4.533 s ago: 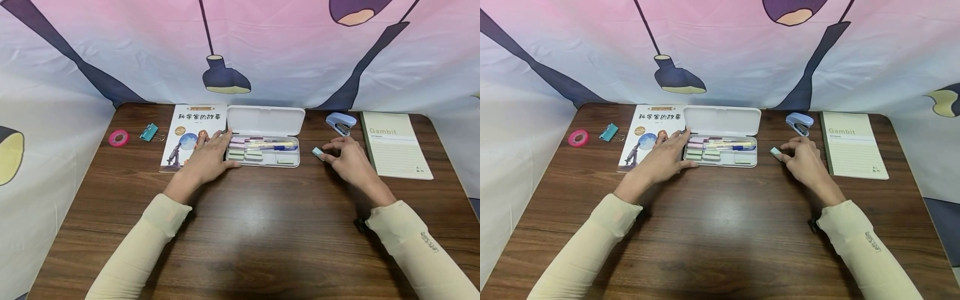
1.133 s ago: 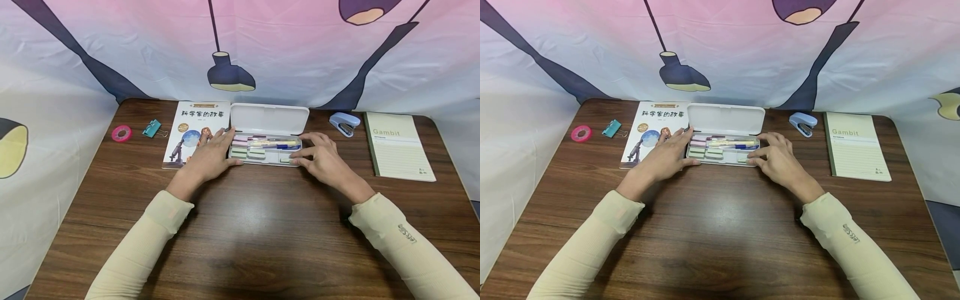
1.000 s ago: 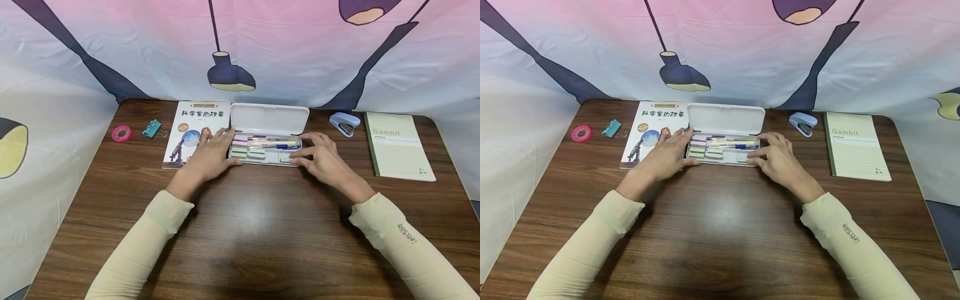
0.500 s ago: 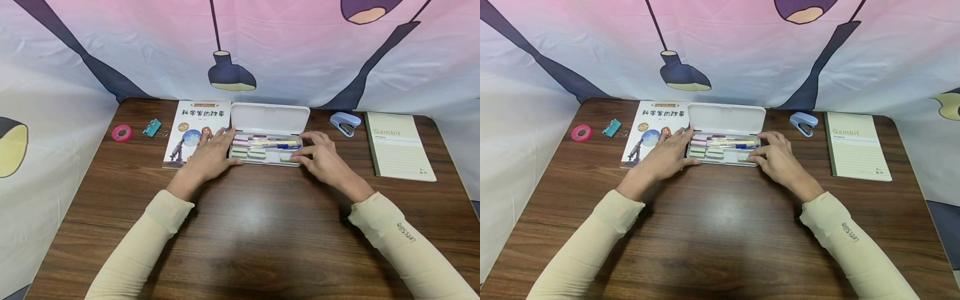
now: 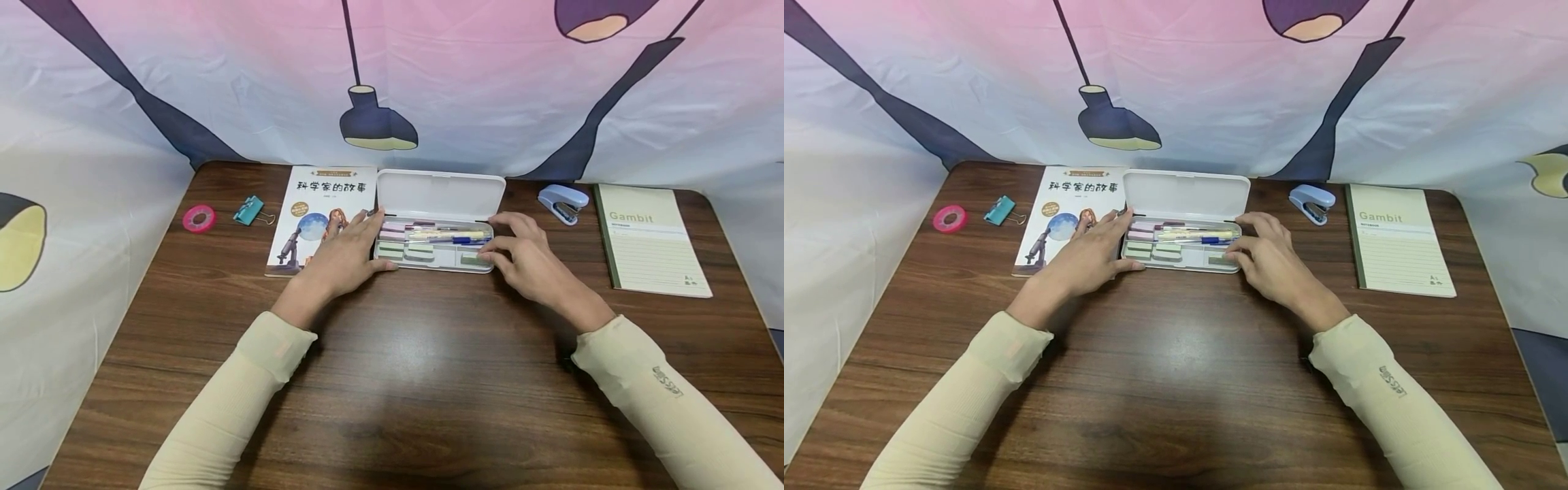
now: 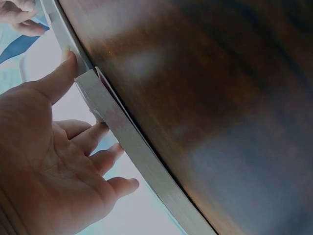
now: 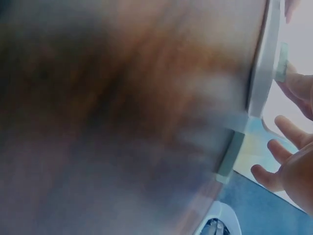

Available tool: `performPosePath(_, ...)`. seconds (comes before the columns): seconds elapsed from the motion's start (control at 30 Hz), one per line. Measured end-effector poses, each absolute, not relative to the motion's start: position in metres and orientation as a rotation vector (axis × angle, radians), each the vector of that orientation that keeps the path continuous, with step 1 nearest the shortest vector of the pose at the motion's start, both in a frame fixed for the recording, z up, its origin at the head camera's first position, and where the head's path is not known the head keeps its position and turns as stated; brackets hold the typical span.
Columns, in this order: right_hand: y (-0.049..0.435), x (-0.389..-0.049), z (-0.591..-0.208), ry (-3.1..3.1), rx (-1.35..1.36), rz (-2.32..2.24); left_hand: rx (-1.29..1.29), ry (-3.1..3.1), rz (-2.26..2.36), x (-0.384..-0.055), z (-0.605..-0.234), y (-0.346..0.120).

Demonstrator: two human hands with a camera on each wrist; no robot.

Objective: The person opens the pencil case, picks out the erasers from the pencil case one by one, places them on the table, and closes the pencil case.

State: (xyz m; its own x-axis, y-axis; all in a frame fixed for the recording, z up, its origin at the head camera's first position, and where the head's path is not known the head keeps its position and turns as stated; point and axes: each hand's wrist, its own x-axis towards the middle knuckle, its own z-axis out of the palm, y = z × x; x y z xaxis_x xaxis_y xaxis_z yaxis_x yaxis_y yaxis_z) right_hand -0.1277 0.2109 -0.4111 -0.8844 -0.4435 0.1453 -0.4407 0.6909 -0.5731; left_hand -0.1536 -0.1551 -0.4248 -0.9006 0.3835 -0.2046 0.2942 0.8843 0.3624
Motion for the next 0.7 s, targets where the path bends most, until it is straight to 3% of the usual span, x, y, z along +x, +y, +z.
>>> performPosePath(0.27,0.234,-0.114,-0.389,2.956,-0.681,-0.929,0.490,2.754,0.461,-0.144,-0.400,-0.148)
performPosePath(0.7,0.271,-0.096,-0.410,2.970,-0.580,-0.869,0.529,2.786,0.444,-0.154,-0.428,-0.156)
